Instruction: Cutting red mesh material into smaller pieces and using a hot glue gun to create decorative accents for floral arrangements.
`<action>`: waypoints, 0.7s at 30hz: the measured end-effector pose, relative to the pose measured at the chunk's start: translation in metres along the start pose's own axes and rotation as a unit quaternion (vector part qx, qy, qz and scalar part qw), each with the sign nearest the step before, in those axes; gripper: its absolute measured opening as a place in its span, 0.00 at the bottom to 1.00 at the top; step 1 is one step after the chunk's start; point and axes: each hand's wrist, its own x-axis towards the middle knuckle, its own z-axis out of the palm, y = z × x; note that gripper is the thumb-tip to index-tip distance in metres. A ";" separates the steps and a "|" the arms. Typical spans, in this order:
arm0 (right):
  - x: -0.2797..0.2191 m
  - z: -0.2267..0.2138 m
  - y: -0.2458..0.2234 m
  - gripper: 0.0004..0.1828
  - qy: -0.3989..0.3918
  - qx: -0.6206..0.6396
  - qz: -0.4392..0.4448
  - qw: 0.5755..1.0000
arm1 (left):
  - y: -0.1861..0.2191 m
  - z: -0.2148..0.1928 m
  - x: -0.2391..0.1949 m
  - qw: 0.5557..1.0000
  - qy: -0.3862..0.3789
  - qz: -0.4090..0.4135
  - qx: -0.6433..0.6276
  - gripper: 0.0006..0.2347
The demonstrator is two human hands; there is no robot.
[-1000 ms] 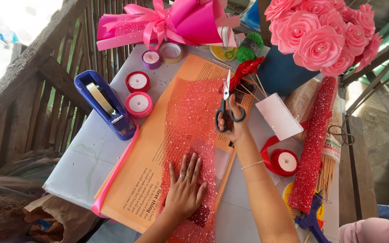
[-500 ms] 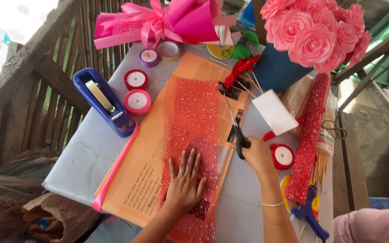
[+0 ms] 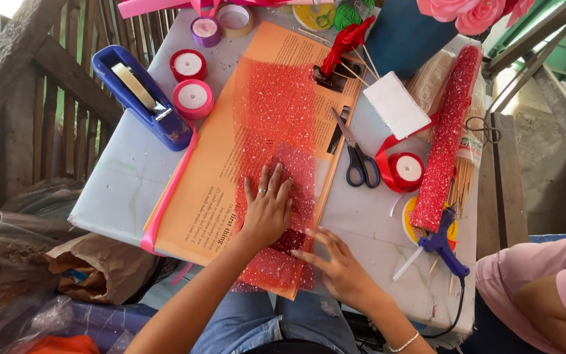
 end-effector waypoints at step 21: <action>0.024 -0.048 -0.002 0.10 0.130 0.358 -0.004 0.924 | 0.043 -0.097 -0.093 0.982 -0.058 0.163 -0.079 0.06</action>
